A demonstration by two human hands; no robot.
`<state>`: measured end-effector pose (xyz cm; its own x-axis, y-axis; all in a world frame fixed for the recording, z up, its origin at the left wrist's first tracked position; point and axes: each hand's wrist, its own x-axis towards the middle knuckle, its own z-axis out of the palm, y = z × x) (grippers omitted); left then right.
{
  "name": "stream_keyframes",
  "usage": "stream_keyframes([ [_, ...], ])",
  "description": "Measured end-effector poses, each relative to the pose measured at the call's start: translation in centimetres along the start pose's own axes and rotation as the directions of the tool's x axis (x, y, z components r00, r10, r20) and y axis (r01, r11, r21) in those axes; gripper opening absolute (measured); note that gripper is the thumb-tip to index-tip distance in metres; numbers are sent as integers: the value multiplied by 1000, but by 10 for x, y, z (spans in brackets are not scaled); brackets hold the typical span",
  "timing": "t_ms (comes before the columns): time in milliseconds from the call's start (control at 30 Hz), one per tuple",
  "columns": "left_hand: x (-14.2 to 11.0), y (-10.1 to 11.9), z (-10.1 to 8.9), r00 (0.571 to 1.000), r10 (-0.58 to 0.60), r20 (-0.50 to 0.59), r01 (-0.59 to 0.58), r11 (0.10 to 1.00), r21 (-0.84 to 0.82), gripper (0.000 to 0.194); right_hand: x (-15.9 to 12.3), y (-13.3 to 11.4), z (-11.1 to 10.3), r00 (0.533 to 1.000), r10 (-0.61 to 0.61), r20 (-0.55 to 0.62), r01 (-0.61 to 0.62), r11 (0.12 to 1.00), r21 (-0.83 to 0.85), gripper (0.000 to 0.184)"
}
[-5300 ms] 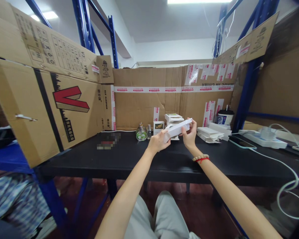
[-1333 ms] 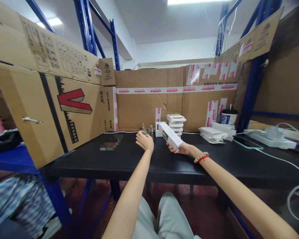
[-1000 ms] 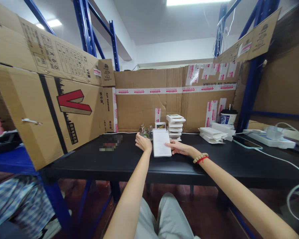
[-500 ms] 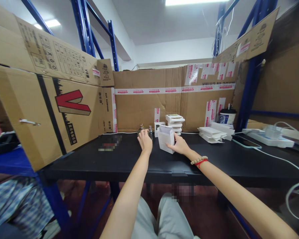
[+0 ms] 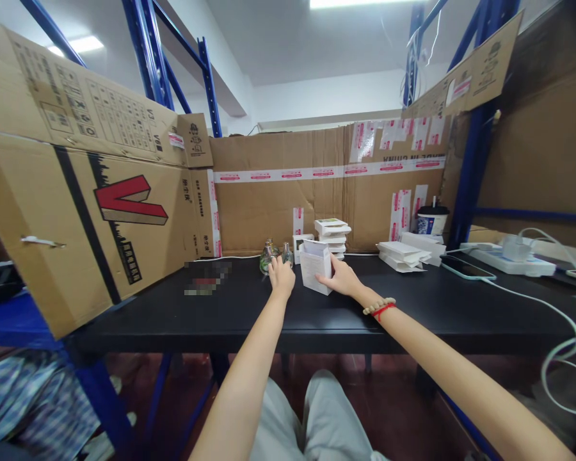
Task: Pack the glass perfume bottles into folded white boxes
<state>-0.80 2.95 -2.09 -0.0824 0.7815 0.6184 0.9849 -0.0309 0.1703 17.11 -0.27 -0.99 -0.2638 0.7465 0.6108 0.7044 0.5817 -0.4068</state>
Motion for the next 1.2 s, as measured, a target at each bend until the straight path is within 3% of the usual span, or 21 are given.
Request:
stream_keyframes([
  [267,-2,-5,-11,989,-134,-65,127,986,-111,27,0,-2,-2,1000,28,12,-28,1000,-8,52],
  [533,-2,-1,-16,948,-272,-165,227,942,-249,22,-1,-2,-5,999,23,26,-23,999,-26,50],
  [700,-1,-2,-12,985,-170,-32,148,922,-357,32,-1,-2,-4,1000,20,3,-20,997,-75,55],
  [900,0,-3,-11,978,-210,9,192,874,-445,35,0,2,-3,999,-7,-46,3,996,-89,50],
  [1067,3,-7,-9,939,-335,70,308,737,-602,24,1,3,-5,996,-8,-84,-2,993,-118,47],
  [1200,9,-9,-4,903,-420,92,350,593,-725,33,1,3,-6,997,-1,-78,-7,994,-108,48],
])
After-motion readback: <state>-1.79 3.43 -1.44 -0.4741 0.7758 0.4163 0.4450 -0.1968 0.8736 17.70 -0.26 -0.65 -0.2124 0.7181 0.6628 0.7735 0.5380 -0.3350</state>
